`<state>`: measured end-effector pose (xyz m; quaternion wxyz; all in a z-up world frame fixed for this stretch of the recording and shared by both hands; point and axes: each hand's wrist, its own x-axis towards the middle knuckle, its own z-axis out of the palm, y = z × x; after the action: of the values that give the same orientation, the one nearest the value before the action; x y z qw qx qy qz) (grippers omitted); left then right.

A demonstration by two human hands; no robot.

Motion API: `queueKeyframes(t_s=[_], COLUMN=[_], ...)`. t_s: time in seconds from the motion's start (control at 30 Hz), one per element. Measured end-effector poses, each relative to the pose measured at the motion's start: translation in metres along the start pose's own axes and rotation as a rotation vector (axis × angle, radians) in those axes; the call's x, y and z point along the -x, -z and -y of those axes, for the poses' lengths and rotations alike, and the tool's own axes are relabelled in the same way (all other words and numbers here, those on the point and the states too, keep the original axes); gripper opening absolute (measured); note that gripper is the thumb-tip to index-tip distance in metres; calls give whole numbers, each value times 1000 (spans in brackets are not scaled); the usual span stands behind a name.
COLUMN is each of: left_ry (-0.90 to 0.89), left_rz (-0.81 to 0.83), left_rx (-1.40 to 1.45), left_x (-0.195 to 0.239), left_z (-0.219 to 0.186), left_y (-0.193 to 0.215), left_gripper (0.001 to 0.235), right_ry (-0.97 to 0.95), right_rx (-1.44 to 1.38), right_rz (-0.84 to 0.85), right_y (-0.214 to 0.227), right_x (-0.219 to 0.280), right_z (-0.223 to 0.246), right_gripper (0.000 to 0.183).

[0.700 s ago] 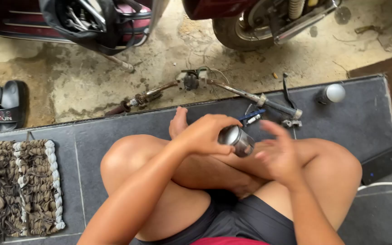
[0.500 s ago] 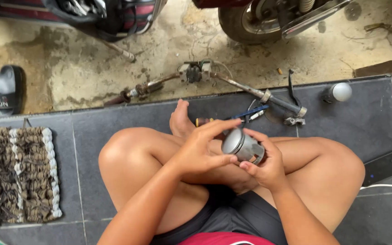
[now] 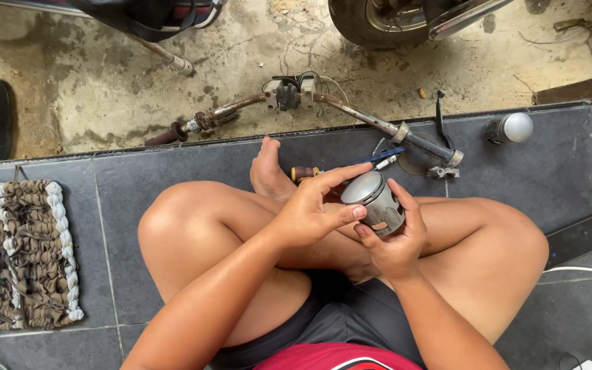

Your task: Inspecting and manipulating a motorcycle piston assembly

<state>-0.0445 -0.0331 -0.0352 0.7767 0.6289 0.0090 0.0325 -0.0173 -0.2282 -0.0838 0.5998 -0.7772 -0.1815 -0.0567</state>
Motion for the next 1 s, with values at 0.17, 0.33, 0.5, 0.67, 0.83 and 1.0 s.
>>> queueKeyframes(t_s=[0.17, 0.33, 0.5, 0.67, 0.83, 1.0], left_ry=[-21, 14, 133, 129, 83, -1], left_rz=[-44, -136, -250, -250, -248, -245], left_rx=[7, 63, 18, -252, -372, -508], left_x=[2, 17, 55, 80, 76, 73], left_z=[-1, 11, 5, 5, 3, 0], left_y=[-3, -10, -24, -47, -46, -44], left_gripper=[62, 61, 68, 61, 62, 57], right_ry=[-34, 10, -278, -283, -420, -449], right_rx=[-8, 125, -174, -72, -231, -290], right_rz=[3, 68, 216, 416, 434, 399], right_y=[-6, -11, 2, 7, 4, 6], right_x=[1, 15, 43, 43, 42, 43], right_z=[9, 11, 11, 44, 35, 35], right_gripper=[87, 98, 98, 63, 65, 67])
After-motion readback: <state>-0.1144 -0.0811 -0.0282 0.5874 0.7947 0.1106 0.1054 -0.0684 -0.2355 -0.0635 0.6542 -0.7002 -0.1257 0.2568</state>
